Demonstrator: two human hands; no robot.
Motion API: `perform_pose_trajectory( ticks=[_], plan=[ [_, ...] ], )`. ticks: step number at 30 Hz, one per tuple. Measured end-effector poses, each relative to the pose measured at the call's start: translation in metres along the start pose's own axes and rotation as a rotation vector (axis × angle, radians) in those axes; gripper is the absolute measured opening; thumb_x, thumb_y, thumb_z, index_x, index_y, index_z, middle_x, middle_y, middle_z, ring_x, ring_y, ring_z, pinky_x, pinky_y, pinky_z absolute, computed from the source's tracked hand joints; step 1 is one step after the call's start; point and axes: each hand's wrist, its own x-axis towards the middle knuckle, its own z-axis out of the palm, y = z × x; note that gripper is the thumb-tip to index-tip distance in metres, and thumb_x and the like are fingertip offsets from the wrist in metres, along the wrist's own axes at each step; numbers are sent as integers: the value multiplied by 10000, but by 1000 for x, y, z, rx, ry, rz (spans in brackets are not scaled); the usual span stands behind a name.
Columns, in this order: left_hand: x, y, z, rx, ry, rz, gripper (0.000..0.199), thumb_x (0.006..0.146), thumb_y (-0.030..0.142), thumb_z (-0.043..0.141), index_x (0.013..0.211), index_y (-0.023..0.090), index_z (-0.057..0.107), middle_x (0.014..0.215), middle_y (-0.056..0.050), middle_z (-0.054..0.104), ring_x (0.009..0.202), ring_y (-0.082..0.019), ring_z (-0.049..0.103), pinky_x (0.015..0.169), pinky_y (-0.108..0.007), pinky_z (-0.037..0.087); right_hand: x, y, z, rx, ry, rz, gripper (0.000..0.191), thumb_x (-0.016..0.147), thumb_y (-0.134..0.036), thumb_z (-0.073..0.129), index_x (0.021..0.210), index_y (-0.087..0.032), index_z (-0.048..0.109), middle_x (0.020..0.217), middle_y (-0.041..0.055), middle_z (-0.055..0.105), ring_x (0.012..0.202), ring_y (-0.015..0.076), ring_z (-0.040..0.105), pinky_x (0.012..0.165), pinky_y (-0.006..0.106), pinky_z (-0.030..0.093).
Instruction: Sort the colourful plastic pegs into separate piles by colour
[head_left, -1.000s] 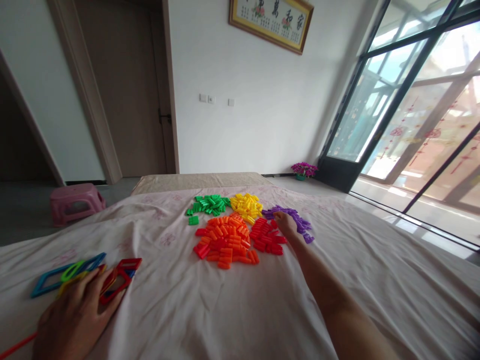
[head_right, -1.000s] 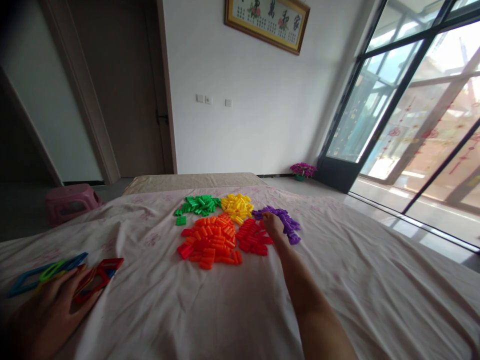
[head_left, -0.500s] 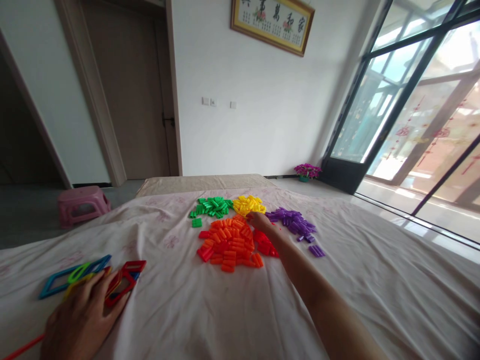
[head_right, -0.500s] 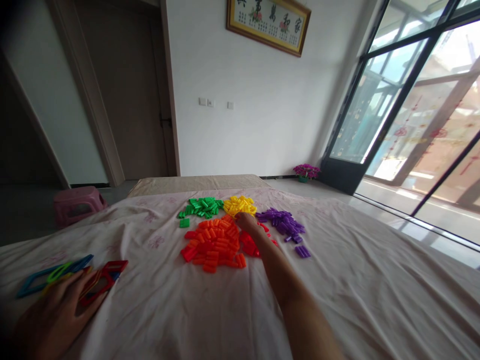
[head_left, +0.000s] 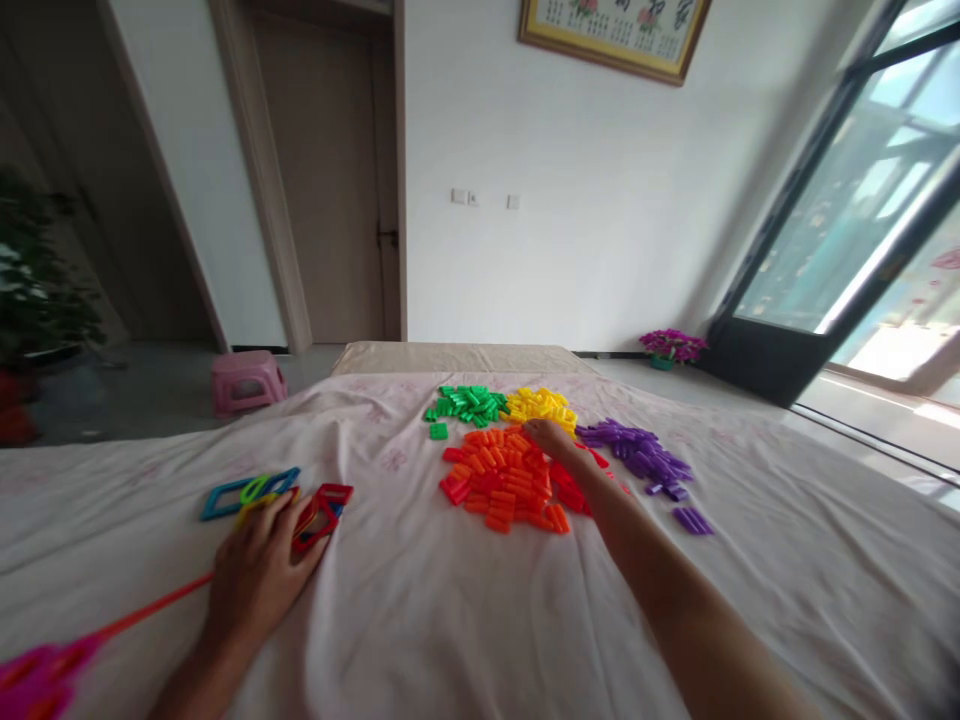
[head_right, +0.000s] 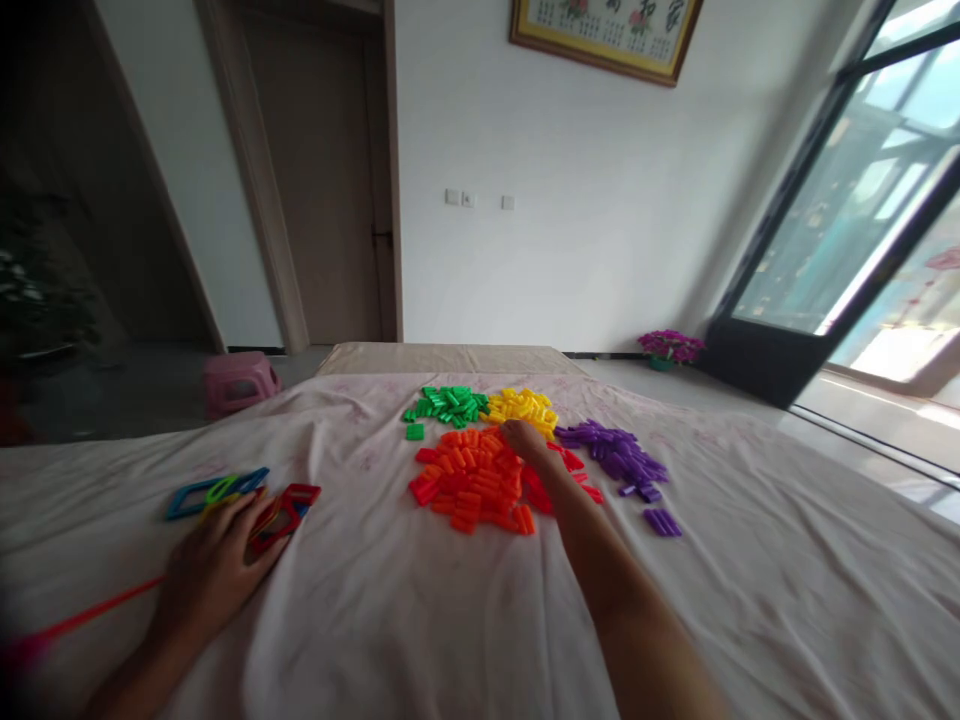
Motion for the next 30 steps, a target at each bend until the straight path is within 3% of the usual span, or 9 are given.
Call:
perform_pose_trajectory(
  ticks=[3, 7, 11, 15, 20, 26, 30],
  plan=[
    [1, 0, -3, -67, 2, 5, 449, 772, 407, 660, 1191, 251, 617, 1244, -109, 648, 1133, -314, 609, 910, -441, 506, -4, -22, -6, -2, 83, 8, 356, 972, -286, 393, 942, -153, 721, 968, 124, 716, 935, 226, 630, 851, 301, 427],
    [0, 1, -6, -209, 1, 27, 396, 799, 376, 658, 1172, 248, 622, 1233, -97, 666, 1122, -287, 627, 913, -419, 511, -35, -89, -1, 156, 208, -187, 339, 972, -306, 405, 1103, -191, 695, 1140, 92, 691, 1084, 231, 599, 967, 324, 408],
    [-3, 1, -12, -295, 54, -26, 312, 853, 364, 608, 1129, 219, 628, 1056, -86, 737, 980, -248, 683, 874, -389, 521, -86, -172, 28, 285, -44, -424, 331, 947, -301, 443, 1178, -240, 673, 1167, 60, 688, 1100, 234, 600, 982, 352, 428],
    [-9, -12, -16, -290, 139, -178, 293, 876, 341, 566, 1129, 205, 627, 1027, -88, 749, 897, -227, 701, 838, -355, 525, -122, -224, 70, 206, -178, -503, 399, 912, -287, 500, 1294, -216, 591, 1262, 84, 642, 1158, 242, 575, 1006, 359, 419],
    [-13, -27, -20, -162, 216, -352, 319, 847, 284, 560, 1144, 187, 627, 1033, -109, 739, 884, -243, 692, 830, -373, 511, -144, -246, 110, 64, -124, -508, 396, 951, -258, 431, 1332, -211, 533, 1369, 87, 556, 1269, 235, 470, 1077, 373, 333],
    [-12, -14, -23, -285, 32, -70, 241, 855, 293, 561, 1038, 212, 696, 1113, -98, 710, 1071, -254, 633, 973, -416, 462, -153, -248, 112, 7, -117, -532, 364, 973, -294, 419, 1318, -243, 526, 1371, 78, 537, 1276, 230, 440, 1074, 378, 303],
    [-12, -6, -23, -302, 7, -53, 285, 907, 289, 489, 1113, 218, 673, 1210, -83, 675, 1159, -225, 593, 1029, -381, 437, -154, -250, 109, -17, -95, -558, 332, 971, -279, 416, 1270, -249, 557, 1317, 70, 569, 1232, 225, 468, 1046, 363, 327]
  ],
)
